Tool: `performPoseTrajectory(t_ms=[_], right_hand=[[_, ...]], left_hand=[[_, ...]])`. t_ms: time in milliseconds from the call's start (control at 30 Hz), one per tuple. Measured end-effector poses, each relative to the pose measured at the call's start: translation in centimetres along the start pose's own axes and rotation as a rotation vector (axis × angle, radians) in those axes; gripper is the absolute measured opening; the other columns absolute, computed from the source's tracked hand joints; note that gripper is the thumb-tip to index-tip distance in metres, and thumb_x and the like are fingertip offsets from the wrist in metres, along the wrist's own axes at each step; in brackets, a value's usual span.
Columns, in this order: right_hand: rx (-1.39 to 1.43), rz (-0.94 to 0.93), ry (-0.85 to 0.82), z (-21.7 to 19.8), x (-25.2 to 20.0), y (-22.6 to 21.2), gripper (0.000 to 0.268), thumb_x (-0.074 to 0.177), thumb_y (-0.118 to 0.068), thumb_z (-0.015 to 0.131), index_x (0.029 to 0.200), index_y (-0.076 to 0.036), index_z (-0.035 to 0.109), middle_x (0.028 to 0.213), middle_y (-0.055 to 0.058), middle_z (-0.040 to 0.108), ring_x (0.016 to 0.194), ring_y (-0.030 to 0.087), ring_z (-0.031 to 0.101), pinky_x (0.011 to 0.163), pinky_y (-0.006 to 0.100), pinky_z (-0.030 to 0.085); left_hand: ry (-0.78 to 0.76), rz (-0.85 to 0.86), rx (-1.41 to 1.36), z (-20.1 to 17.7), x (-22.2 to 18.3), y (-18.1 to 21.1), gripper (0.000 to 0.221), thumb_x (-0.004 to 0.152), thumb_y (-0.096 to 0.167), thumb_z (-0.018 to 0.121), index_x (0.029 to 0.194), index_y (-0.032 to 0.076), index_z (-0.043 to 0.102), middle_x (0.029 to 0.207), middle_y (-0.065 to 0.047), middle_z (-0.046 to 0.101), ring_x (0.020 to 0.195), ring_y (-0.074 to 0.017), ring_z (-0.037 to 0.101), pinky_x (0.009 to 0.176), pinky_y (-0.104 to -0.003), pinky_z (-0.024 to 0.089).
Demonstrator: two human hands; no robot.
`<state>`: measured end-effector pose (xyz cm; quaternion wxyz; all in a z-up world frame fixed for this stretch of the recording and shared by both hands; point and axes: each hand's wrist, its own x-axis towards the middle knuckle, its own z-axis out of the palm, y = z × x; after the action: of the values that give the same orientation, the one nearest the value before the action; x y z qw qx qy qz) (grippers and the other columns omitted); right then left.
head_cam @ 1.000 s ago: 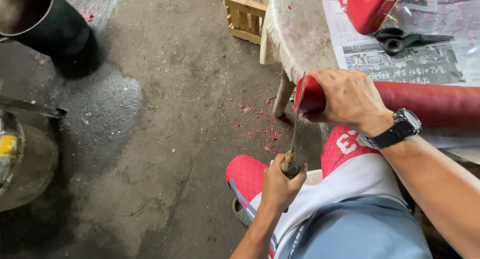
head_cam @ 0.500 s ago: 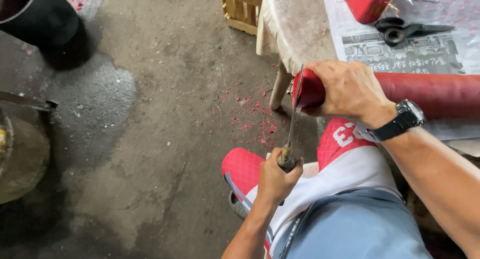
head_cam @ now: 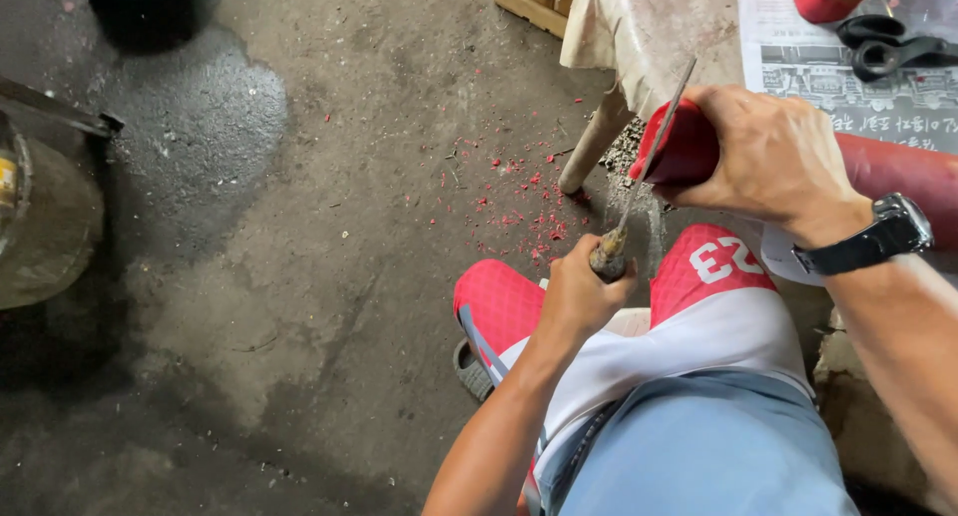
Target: The person scrapes the end of a red tube with a knife, then wraps the tube in clear plastic and red decorative paper on a newspaper-covered table, using tape to secure the wrapping.
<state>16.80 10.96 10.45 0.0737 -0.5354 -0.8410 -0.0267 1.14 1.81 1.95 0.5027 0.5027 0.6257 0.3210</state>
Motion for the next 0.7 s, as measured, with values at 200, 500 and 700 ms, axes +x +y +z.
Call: performPoseTrajectory(t_ms=[200, 500, 700], right_hand=[[-0.107, -0.04, 0.035, 0.8, -0.1, 0.6, 0.069, 0.051, -0.053, 0.068, 0.107, -0.015, 0.051, 0.087, 0.007, 0.064, 0.075, 0.027, 0.062, 0.062, 0.038, 0.048], [-0.133, -0.042, 0.004, 1.0, -0.6, 0.4, 0.082, 0.046, -0.053, 0.072, 0.113, -0.011, 0.051, 0.094, 0.009, 0.063, 0.082, 0.024, 0.063, 0.068, 0.036, 0.05], [-0.089, 0.102, -0.117, -1.0, 0.0, -1.6, 0.07, 0.054, -0.057, 0.065, 0.109, -0.017, 0.05, 0.094, 0.009, 0.062, 0.083, 0.033, 0.061, 0.069, 0.046, 0.048]], left_hand=[[-0.006, -0.013, 0.051, -0.2, 1.4, 0.5, 0.03, 0.063, 0.033, 0.058, 0.084, 0.011, 0.055, 0.07, -0.008, 0.063, 0.067, -0.0252, 0.06, 0.059, -0.033, 0.043], [0.035, 0.018, 0.0, -1.1, 0.7, 0.2, 0.031, 0.061, 0.033, 0.057, 0.083, 0.011, 0.055, 0.073, -0.006, 0.064, 0.068, -0.0199, 0.061, 0.06, -0.031, 0.043], [-0.008, -0.012, 0.068, -1.8, -2.3, -2.1, 0.027, 0.066, 0.036, 0.06, 0.081, 0.015, 0.051, 0.069, -0.005, 0.062, 0.06, -0.0215, 0.058, 0.054, -0.033, 0.041]])
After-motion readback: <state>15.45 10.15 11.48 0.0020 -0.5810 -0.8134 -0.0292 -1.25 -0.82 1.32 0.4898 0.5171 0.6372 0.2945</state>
